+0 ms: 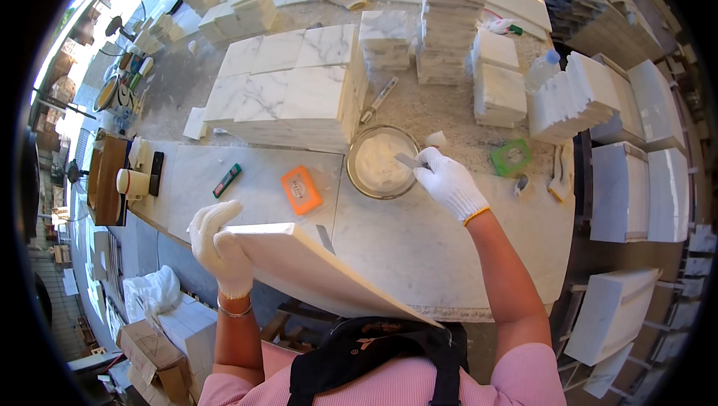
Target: The person applies a white paste to the edges of a white tile using a small metal spatula, then smooths the edges with a sponge. The person handles one tile at a time, repeatedly applying paste and smoothing the edges.
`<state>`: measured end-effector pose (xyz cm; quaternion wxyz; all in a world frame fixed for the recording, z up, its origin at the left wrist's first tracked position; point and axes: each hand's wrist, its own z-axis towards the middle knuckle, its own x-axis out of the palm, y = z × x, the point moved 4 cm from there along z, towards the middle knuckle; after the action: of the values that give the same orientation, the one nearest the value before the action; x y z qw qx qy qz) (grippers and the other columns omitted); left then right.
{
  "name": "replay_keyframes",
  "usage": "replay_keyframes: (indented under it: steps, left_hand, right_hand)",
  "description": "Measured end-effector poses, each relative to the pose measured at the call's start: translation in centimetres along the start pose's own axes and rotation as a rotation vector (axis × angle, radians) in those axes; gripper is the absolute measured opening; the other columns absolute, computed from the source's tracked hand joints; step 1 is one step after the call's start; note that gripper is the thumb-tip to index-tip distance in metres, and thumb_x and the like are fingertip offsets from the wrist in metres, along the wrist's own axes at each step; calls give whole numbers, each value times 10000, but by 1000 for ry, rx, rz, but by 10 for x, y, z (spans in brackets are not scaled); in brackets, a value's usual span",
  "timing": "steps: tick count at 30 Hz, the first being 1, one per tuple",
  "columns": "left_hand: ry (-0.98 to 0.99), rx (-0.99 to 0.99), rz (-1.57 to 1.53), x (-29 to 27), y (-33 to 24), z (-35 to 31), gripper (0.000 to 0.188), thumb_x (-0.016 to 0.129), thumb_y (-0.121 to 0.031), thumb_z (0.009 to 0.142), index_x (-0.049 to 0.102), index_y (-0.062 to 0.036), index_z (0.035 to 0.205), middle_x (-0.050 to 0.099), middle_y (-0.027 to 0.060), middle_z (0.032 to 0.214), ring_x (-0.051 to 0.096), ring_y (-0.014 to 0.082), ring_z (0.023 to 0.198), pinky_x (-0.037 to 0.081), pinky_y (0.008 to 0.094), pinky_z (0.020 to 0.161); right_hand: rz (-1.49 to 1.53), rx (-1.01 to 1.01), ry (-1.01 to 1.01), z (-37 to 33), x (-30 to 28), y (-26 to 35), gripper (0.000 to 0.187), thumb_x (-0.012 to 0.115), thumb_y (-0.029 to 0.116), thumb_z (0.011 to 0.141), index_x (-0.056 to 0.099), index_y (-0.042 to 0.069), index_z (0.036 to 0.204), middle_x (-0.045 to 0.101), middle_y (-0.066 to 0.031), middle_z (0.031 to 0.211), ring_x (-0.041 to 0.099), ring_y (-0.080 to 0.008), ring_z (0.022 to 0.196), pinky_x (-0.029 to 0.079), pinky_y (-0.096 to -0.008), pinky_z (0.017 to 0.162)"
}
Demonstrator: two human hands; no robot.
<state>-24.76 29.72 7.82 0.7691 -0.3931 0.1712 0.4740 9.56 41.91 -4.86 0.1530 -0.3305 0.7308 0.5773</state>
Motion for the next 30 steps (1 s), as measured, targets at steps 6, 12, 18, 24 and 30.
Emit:
replay_keyframes:
  steps: [6,12,18,24,30]
  left_hand:
    - [62,-46,46,-1,-2,-1,708,311,-562,1066,723,-8,906,726,131,949,664,308,927,456,409,881]
    - [6,-15,8,0,3,-3,629,401,-571,1042,731,-50,919,716,104,905,680,309,893,467,415,837]
    - [20,-9,1,0,0,0,647,388,-591,1046,729,-55,927,717,96,908,680,302,892,465,412,834]
    - [71,-21,47,-1,-1,0,736,290,-591,1067,715,-13,899,727,128,948,663,302,927,456,404,873]
    - [59,-15,23,0,-2,1,705,333,-578,1063,719,-9,905,724,133,941,663,301,925,457,401,865]
  right_hand:
    - [-172,-190,-78,7,2,0,236,707,315,910,754,130,1049,711,-114,954,686,-310,903,527,-396,776]
    - [-173,-171,-153,12,8,8,227,707,266,913,756,105,1066,731,-117,1008,701,-302,946,538,-374,815]
    - [-154,-140,-174,20,12,3,242,690,334,922,771,133,1029,749,-109,937,708,-312,885,548,-397,785]
    - [-152,-64,-102,31,17,-1,220,702,255,905,774,96,1038,755,-111,924,713,-271,856,542,-362,781]
    - [56,-1,-34,36,20,-9,236,704,223,882,773,70,1048,744,-98,871,694,-222,764,536,-336,735]
